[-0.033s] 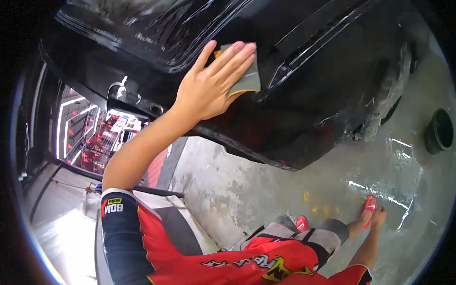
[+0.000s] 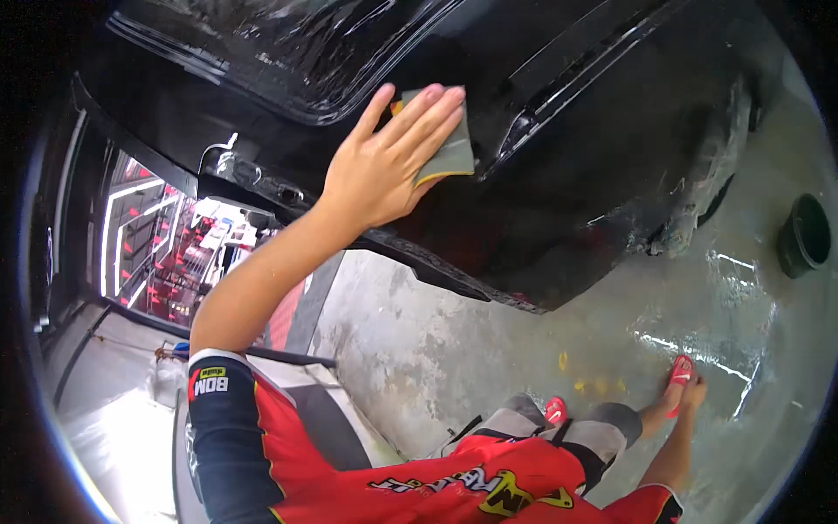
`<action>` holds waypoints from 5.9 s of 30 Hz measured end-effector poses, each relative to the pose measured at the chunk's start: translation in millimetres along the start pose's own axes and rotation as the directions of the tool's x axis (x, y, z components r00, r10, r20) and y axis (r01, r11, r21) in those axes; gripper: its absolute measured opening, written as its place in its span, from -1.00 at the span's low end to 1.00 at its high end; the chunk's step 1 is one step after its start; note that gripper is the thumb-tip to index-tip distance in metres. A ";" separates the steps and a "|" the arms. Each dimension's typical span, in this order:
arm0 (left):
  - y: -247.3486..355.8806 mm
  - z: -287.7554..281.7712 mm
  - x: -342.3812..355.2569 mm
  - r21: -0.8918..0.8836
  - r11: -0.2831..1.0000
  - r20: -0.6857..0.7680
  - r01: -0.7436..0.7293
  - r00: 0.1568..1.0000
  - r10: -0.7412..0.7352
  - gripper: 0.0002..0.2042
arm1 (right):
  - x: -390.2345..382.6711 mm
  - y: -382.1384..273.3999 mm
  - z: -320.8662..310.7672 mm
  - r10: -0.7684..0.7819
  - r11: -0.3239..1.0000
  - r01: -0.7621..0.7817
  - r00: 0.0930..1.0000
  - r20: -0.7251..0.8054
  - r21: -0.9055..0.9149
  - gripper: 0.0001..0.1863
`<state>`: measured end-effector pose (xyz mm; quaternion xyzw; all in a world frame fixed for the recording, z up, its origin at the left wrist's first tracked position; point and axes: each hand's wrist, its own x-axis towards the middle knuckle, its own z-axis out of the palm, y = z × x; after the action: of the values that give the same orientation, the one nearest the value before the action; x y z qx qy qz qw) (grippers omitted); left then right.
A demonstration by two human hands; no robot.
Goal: The recorder is wet sanding the rear panel of a black vehicle using a sanding block and water from a bucket.
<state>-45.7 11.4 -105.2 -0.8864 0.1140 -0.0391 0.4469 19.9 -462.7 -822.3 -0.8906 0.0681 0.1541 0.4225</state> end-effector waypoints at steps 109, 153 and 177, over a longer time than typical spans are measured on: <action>245.3 237.3 -455.2 -0.581 0.199 0.789 0.789 0.486 0.375 -0.67 | -257.4 -588.6 92.2 -0.901 0.160 0.986 0.161 -0.402 0.036 -0.19; 248.0 281.5 -449.9 -0.544 0.114 0.795 0.831 0.467 0.386 -0.64 | -322.1 -701.9 43.4 -0.573 0.417 0.790 0.613 -0.544 0.450 -0.27; 240.1 296.0 -446.9 -0.506 0.078 0.790 0.859 0.424 0.443 -0.65 | -285.1 -646.2 79.3 -0.425 0.579 0.643 0.762 -0.488 0.501 -0.27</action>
<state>-469.1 211.3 -459.8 -0.8088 -0.3085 0.4101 -0.2870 -103.6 5.6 -302.1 -0.6791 -0.0927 -0.1596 0.7105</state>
